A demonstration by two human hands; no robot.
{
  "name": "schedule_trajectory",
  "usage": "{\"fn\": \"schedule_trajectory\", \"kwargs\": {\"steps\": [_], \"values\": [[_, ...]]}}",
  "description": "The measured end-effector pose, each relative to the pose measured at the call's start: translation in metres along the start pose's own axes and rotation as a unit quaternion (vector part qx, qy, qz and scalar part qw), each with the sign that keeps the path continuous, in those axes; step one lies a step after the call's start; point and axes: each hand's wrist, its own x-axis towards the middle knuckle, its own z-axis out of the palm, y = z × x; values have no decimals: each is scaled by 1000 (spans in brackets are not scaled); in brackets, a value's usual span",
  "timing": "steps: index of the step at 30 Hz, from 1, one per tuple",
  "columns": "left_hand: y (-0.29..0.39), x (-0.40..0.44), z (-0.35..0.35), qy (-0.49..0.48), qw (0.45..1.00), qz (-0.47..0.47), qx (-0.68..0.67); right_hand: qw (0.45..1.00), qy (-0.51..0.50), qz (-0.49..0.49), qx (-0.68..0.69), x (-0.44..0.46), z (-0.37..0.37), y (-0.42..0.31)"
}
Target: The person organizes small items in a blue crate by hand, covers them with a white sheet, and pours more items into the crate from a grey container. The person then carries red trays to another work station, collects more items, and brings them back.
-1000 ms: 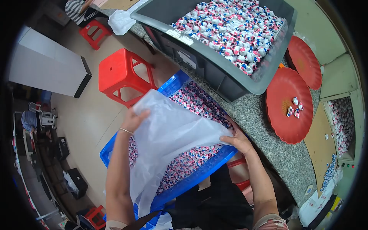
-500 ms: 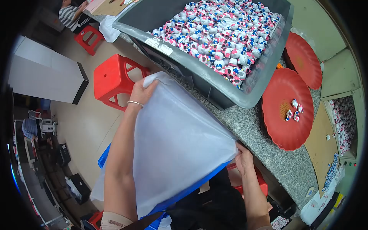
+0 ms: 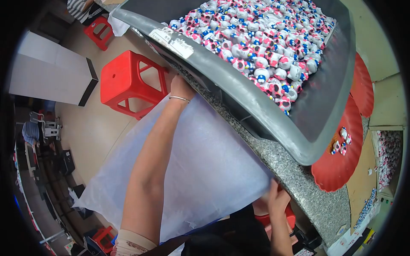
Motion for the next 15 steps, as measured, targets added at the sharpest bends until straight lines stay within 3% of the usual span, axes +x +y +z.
{"fn": "schedule_trajectory", "kwargs": {"steps": [2, 4, 5, 6, 7, 8, 9, 11, 12, 15], "values": [[6, -6, 6, 39, 999, 28, -3, 968, 25, -158, -191, -27, -12, -32], [9, -8, 7, 76, 995, 56, -32, 975, -30, -215, -49, -29, -12, -79], [12, -10, 2, 60, 997, 35, -37, 950, -135, -281, -20, -24, -9, -85], [15, -13, -2, 43, 998, 14, -43, 923, -182, -337, -44, -17, 1, -98], [15, -14, -2, 76, 995, 50, -46, 889, -226, -393, -68, -3, 15, -122], [14, -16, -4, 109, 989, 85, -49, 897, -221, -371, -98, 14, 39, -128], [26, -21, -22, 16, 1000, 1, -5, 903, -215, -349, -128, 28, 68, -126], [43, -45, -56, 135, 990, 51, -8, 931, -315, -178, -51, 49, 97, -102], [47, -63, -68, 193, 978, 77, -10, 923, -303, -213, -102, 54, 98, -96], [24, -156, -86, 67, 980, 183, -28, 888, -296, -289, -203, 64, 103, -76]]}}
